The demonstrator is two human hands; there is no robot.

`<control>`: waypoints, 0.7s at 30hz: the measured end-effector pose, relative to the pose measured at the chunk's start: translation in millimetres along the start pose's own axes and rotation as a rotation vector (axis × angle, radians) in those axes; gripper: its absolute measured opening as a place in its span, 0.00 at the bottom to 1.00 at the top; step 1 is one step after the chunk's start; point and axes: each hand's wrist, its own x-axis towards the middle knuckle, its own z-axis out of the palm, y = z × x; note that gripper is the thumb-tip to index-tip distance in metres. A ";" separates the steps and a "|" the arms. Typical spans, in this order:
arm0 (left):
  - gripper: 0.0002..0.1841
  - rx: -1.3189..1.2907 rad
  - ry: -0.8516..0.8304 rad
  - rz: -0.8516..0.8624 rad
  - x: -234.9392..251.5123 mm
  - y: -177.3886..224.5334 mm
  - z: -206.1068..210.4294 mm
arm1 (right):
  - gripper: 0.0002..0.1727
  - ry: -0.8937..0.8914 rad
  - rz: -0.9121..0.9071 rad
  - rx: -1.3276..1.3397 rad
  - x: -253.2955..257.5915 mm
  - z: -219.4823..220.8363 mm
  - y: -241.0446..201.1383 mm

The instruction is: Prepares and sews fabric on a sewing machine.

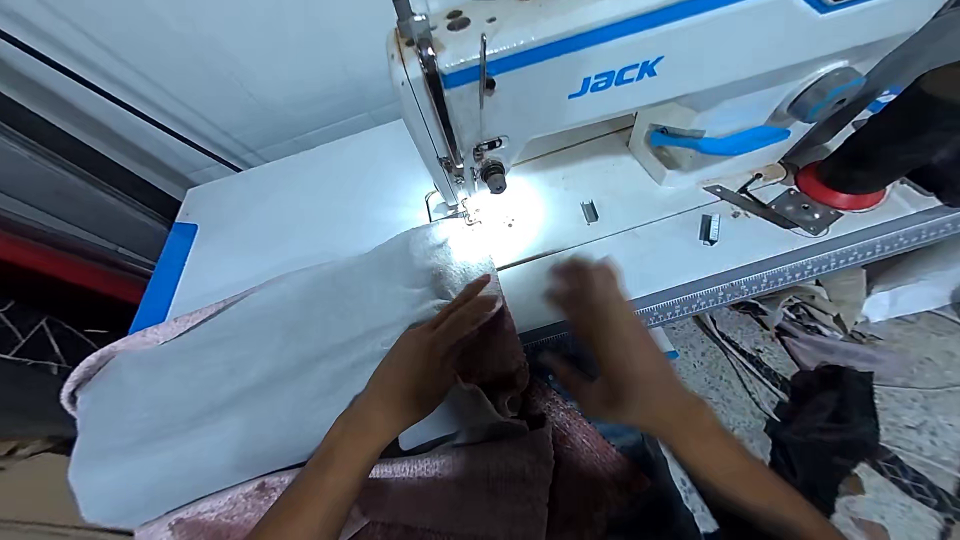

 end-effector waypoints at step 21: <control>0.27 -0.054 0.254 -0.350 -16.8 11.2 -1.2 | 0.20 -0.167 -0.228 0.000 12.9 49.2 -27.1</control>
